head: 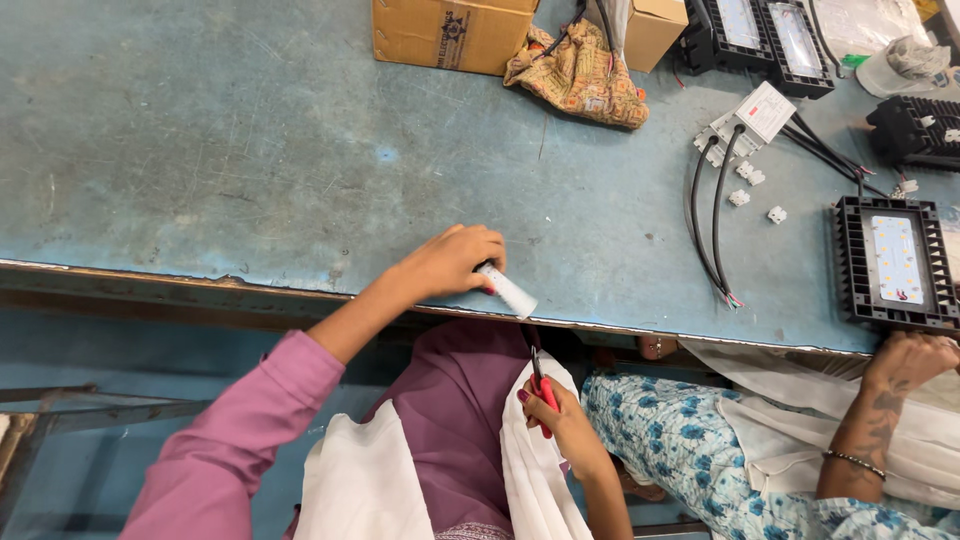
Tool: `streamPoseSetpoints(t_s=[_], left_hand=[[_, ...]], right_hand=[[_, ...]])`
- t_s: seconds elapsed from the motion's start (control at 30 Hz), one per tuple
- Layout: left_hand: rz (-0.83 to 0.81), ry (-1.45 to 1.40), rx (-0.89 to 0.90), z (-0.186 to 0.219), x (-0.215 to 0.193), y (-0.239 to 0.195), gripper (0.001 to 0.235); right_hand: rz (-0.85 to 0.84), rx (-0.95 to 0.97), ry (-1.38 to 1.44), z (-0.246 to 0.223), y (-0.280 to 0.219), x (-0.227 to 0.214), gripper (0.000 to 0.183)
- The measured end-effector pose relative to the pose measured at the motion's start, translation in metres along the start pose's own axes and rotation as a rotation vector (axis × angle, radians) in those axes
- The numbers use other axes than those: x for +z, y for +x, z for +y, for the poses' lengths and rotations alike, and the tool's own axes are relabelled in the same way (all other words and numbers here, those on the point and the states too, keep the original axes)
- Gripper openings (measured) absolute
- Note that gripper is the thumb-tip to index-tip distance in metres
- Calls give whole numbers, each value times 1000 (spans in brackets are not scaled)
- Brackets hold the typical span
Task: The person uses red-handled pliers to trim small protrusions from a white plastic connector strip. They repeatedly pick up the strip, cut off pieces, and place the trimmed strip on the table. The task is performed at a workbench with other electronic components nearby.
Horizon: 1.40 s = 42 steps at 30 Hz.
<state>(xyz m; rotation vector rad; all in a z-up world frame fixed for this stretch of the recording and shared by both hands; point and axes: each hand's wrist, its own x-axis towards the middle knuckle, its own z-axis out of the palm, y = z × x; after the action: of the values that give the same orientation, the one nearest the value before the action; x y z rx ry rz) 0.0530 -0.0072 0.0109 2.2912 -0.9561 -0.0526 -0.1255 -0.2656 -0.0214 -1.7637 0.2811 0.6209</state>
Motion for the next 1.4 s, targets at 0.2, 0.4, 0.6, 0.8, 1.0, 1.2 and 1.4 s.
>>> streamPoseSetpoints(t_s=[0.2, 0.4, 0.6, 0.8, 1.0, 1.2, 1.4], left_hand=[[200, -289, -143, 24, 19, -24, 47], [193, -408, -145, 29, 22, -36, 32], [198, -441, -166, 29, 22, -38, 33], [200, -463, -180, 29, 21, -38, 31], [189, -472, -192, 30, 18, -38, 31], [177, -476, -192, 29, 16, -38, 30], [200, -473, -174, 31, 17, -38, 29]], right_hand=[[-132, -39, 228, -2, -2, 0, 21], [-195, -35, 332, -10, 25, 10, 17], [-225, -11, 300, -23, 47, 11, 19], [-259, 2, 299, -33, 56, 4, 22], [-260, 9, 243, -37, 54, 2, 19], [-262, 10, 220, -38, 54, 6, 19], [-253, -17, 221, -43, 56, 7, 17]])
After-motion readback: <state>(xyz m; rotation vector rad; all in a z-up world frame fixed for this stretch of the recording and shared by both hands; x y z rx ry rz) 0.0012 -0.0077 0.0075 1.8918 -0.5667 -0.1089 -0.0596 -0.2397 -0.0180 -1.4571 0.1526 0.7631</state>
